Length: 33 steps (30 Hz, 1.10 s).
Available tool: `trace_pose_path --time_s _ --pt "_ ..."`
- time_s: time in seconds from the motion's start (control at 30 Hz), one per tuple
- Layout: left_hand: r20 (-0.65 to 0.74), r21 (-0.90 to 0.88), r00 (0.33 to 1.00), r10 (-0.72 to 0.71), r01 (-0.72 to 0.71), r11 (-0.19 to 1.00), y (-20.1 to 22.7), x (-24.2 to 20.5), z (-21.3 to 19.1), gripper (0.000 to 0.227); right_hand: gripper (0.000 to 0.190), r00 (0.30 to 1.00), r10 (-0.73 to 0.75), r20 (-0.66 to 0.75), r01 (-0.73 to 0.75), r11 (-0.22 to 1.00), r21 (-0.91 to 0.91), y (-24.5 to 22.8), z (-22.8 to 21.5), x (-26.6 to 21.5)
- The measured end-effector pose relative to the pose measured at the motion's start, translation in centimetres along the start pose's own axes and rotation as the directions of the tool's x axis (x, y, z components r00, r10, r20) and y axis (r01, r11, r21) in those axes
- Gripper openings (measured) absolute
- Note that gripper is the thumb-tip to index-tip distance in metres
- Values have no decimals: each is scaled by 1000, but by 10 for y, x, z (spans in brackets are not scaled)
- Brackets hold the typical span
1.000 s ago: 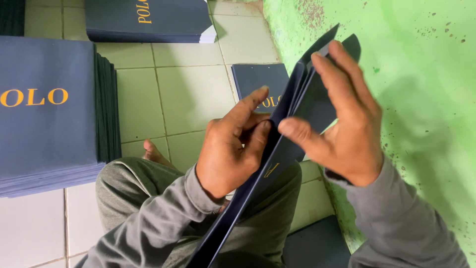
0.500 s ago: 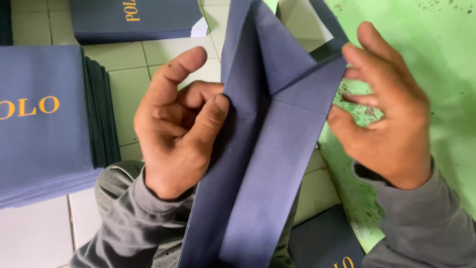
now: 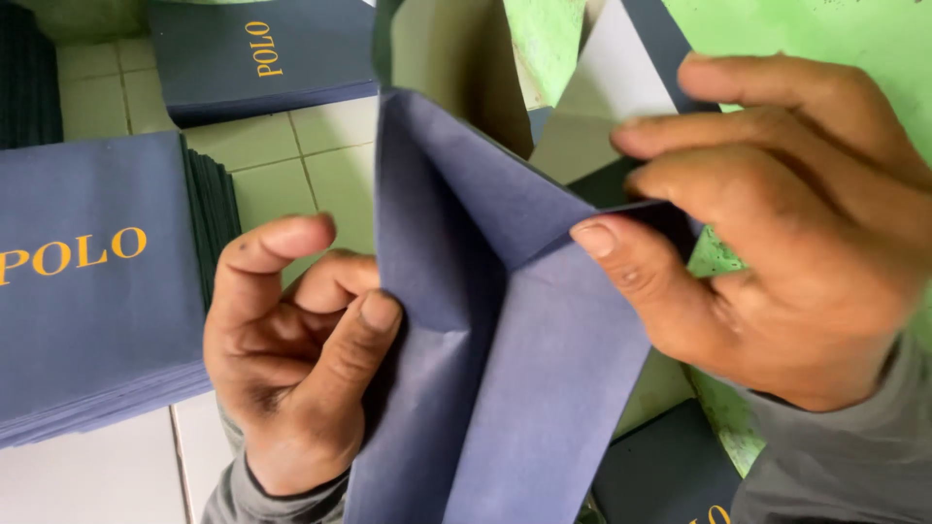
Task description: Folding a pre-printed paper bag to form its base
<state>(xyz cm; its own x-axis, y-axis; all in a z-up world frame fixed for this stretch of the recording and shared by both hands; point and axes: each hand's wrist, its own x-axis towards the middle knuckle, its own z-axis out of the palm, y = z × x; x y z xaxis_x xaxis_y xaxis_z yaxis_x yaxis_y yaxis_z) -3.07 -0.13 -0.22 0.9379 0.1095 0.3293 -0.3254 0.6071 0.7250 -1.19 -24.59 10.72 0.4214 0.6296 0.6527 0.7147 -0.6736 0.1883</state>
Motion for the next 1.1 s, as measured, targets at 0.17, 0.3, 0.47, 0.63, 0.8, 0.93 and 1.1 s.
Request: trace_pose_path --time_s 0.17,0.3,0.47,0.63,0.8,0.93,1.1 --pt "38 99 996 80 -83 992 13 -5 -15 31 24 995 21 100 -37 985 169 -10 -10 18" --pt "206 324 962 178 -238 916 26 -5 -25 8 22 993 16 118 -40 978 204 -18 -10 23" --pt "170 547 985 21 -112 830 53 -8 2 16 22 994 -6 112 -16 981 196 -26 -7 26" --pt "160 678 982 101 -184 712 39 -10 4 34 21 991 -58 117 39 987 154 -29 -6 27" --pt "-4 576 997 72 -56 815 36 -8 1 47 23 979 -162 124 161 987 21 -32 -4 29" --pt "20 443 998 57 -59 895 34 -8 8 45 26 967 -214 135 222 974 -46 -33 -4 30" --pt "56 279 998 7 -22 960 37 -7 15 43 33 943 -290 160 318 929 -189 -33 -4 29"
